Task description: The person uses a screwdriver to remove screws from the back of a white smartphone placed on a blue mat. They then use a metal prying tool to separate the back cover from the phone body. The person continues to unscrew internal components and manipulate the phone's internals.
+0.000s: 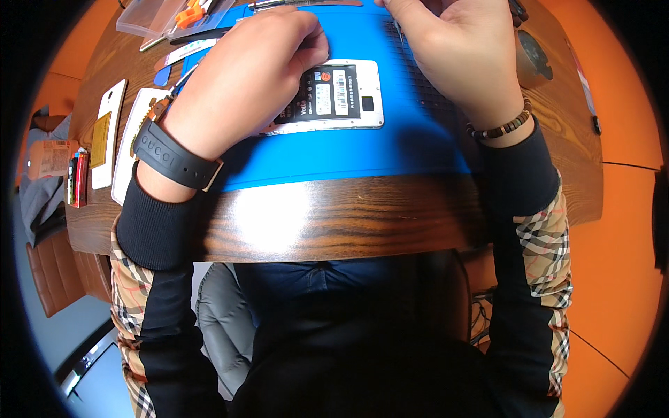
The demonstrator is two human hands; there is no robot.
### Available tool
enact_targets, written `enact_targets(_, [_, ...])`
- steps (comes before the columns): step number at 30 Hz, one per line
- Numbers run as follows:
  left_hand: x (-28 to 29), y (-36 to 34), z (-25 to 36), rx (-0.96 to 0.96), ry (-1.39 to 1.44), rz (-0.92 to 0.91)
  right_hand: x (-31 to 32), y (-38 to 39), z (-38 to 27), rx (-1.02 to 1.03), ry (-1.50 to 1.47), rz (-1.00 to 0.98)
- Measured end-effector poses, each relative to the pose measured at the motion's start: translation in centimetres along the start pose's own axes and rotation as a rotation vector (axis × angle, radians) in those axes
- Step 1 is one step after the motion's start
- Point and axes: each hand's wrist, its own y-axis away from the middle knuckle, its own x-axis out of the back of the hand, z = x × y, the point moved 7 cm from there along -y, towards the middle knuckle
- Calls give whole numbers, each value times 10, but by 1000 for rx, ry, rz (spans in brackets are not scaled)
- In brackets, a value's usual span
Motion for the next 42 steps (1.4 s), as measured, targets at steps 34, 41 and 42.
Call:
enact_targets(34, [10, 6, -18, 284, 357, -58, -49, 19, -5, 59, 555, -511])
enact_targets(41, [11, 5, -16, 274, 335, -45, -51, 19, -4, 43, 576, -518])
enact_targets(42, [11, 5, -15, 270, 329, -42, -51, 20, -2, 28, 586, -519])
